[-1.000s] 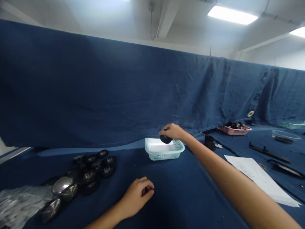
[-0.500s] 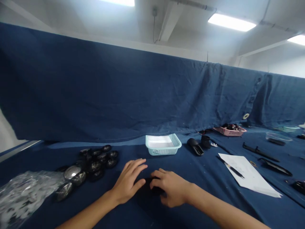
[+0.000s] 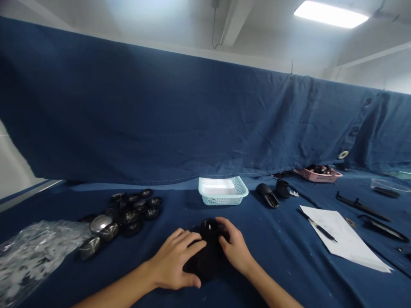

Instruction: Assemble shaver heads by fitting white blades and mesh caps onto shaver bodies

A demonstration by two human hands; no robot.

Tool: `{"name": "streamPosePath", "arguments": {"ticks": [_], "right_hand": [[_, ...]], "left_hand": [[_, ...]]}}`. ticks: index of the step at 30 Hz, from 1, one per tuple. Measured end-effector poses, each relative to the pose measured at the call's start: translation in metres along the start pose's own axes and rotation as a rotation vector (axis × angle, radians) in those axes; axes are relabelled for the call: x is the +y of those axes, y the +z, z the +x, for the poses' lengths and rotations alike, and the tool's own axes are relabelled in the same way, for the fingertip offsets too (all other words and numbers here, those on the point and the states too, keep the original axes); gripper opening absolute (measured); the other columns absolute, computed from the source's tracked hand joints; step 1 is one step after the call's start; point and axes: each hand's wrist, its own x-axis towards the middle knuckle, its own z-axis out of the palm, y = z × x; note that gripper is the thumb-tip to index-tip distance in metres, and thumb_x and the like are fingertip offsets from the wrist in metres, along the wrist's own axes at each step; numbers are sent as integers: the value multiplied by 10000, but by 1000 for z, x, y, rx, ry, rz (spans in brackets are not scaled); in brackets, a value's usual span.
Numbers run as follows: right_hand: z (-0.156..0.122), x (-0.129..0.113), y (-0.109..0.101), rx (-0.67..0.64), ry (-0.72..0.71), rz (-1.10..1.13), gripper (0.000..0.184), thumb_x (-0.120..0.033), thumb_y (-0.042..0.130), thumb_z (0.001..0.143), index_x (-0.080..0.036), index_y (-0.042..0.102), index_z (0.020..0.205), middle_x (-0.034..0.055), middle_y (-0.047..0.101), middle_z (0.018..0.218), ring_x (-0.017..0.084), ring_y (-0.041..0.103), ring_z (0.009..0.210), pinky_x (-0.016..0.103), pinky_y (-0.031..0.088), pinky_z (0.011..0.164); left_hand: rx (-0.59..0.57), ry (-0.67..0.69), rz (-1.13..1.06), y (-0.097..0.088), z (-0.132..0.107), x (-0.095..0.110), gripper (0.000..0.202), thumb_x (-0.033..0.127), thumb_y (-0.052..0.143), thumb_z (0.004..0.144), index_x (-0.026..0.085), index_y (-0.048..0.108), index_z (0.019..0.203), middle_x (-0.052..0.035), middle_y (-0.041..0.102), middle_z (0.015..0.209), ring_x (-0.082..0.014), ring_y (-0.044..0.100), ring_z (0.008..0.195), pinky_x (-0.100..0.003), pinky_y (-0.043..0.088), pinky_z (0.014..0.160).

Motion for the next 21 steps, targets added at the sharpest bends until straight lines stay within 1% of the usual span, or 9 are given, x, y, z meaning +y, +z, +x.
{"name": "streamPosePath", "arguments": {"ticks": [4, 6, 8, 13, 21], "right_hand": [[-5, -4, 1, -32, 28, 15, 528, -178, 512, 805, -252, 511, 1328, 47, 594, 1285, 233, 582, 1108, 466, 414, 1041], [-6, -6, 2, -39, 31, 10, 529, -245, 562, 828, -253, 491, 1352, 56, 577, 1311, 247, 565, 1135, 474, 401, 1053], [-5, -7, 4, -29, 19, 0, 514, -296, 601, 835, -248, 495, 1336, 64, 571, 1310, 252, 560, 1136, 465, 403, 1050], [-3, -4, 7, 13, 2, 35, 408, -300, 633, 834, -239, 529, 1224, 61, 594, 1228, 230, 591, 1050, 414, 459, 980], [-5, -8, 6, 35, 16, 30, 493, -313, 654, 826, -247, 496, 1288, 64, 577, 1257, 228, 589, 1045, 413, 465, 973]], "left_hand": [[-11, 19, -30, 0, 2, 1, 705, 713, 391, 861, 249, 447, 1389, -118, 576, 1221, -301, 559, 1047, -462, 411, 945], [-11, 13, -43, 0, 3, 0, 644, 659, 393, 896, 253, 441, 1393, -110, 581, 1219, -287, 559, 1056, -447, 415, 955], [-3, -7, -48, 0, 3, -2, 582, 608, 417, 915, 246, 469, 1368, -104, 588, 1212, -280, 564, 1046, -437, 430, 940], [6, -68, -56, 0, 4, -5, 453, 482, 471, 938, 240, 514, 1319, -84, 593, 1202, -263, 576, 1024, -422, 452, 918], [-1, -85, -103, 0, 5, -8, 430, 452, 477, 944, 278, 498, 1336, -69, 571, 1267, -259, 562, 1090, -429, 437, 976]]}}
